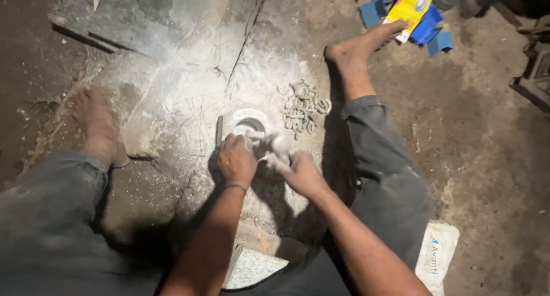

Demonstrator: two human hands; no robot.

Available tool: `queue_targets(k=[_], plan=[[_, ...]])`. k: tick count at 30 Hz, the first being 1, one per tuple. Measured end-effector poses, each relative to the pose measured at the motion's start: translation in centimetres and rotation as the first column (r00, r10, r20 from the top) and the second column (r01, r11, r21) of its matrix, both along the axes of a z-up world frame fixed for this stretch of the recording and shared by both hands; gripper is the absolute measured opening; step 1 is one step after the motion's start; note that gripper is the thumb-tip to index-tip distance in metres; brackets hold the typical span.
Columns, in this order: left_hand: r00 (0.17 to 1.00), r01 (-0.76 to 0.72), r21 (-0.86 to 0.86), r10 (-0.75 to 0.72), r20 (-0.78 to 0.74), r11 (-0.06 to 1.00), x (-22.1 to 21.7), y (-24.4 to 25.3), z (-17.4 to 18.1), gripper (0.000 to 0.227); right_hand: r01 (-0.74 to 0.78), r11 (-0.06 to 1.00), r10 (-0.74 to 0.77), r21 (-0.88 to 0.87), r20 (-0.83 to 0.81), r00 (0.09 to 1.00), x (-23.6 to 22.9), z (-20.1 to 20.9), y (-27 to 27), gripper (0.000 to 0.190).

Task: The person sits on the floor and uses a hammer to strike a metal piece placed in a mold. They repeatedly adjust the metal piece with pliers and their hands, then hammer it again to shape it. Finished pieces are placed in a pile nearby.

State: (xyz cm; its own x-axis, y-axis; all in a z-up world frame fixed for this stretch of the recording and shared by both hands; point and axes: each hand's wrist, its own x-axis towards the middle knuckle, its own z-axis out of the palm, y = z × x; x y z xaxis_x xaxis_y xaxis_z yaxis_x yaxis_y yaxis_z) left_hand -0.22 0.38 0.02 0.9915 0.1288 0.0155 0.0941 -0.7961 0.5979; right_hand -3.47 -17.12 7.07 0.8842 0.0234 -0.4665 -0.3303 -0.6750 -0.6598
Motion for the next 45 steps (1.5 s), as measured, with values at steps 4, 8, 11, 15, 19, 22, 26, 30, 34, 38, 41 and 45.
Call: queue_targets(k=[4, 8, 11, 15, 19, 22, 26, 30, 34, 38, 41, 45], plan=[[0.983, -0.045, -0.185, 0.010, -0.181, 0.982, 2.1, 1.7, 0.3, 0.020, -0.363, 0.863, 0.324, -0.352, -0.166, 0.931, -1.8, -1.2, -0.1, 0.030], [0.918, -0.117, -0.713, -0.200, -0.344, 0.692, 3.2, 5.1, 1.3, 0.021, -0.369, 0.880, 0.298, -0.299, -0.257, 0.919, -1.4, -2.3, 2.0, 0.028], [0.908, -0.067, -0.840, -0.317, -0.275, 0.539, 3.8, 6.0, 3.0, 0.022, -0.123, 0.970, 0.122, -0.208, -0.019, 0.992, 1.0, -0.5, 2.5, 0.032], [0.836, -0.277, -0.812, -0.289, -0.467, 0.513, 4.4, 5.5, 4.3, 0.018, 0.091, 0.995, -0.073, -0.046, 0.295, 0.953, 2.1, 1.9, 2.0, 0.029], [0.847, -0.184, -0.831, -0.344, -0.405, 0.525, 4.5, 5.1, 5.3, 0.016, 0.065, 0.997, -0.053, -0.045, 0.224, 0.973, 2.0, 2.5, 2.2, 0.028], [0.877, -0.003, -0.765, -0.366, -0.312, 0.644, 5.5, 5.0, 7.1, 0.014, 0.183, 0.977, -0.202, 0.107, 0.202, 0.958, 2.8, 3.3, 3.2, 0.023], [0.878, 0.345, -0.234, -0.401, -0.262, 0.909, 6.9, 5.6, 10.3, 0.019, 0.234, 0.959, -0.264, 0.158, 0.215, 0.940, 3.8, 4.7, 3.4, 0.019], [0.794, 0.527, -0.001, -0.493, -0.356, 0.850, 8.5, 5.4, 14.0, 0.029, 0.270, 0.918, -0.327, 0.290, 0.166, 0.930, 5.0, 5.4, 2.9, 0.015], [0.761, 0.556, -0.034, -0.525, -0.381, 0.830, 9.0, 5.0, 16.3, 0.027, 0.253, 0.924, -0.321, 0.286, 0.221, 0.921, 4.8, 5.7, 3.1, 0.015], [0.807, 0.497, -0.184, -0.530, -0.260, 0.848, 8.8, 3.1, 16.1, 0.023, 0.408, 0.684, -0.485, 0.605, -0.041, 0.873, 4.9, 5.9, 4.8, 0.018], [0.797, 0.585, -0.097, -0.593, -0.113, 0.805, 8.8, 1.4, 14.8, 0.018, 0.597, 0.538, -0.608, 0.596, -0.217, 0.764, 5.4, 5.8, 4.9, 0.019], [0.773, 0.547, -0.322, -0.614, -0.160, 0.773, 9.7, 3.2, 14.9, 0.019, 0.516, 0.726, -0.553, 0.455, -0.060, 0.831, 5.8, 4.7, 4.7, 0.015]])
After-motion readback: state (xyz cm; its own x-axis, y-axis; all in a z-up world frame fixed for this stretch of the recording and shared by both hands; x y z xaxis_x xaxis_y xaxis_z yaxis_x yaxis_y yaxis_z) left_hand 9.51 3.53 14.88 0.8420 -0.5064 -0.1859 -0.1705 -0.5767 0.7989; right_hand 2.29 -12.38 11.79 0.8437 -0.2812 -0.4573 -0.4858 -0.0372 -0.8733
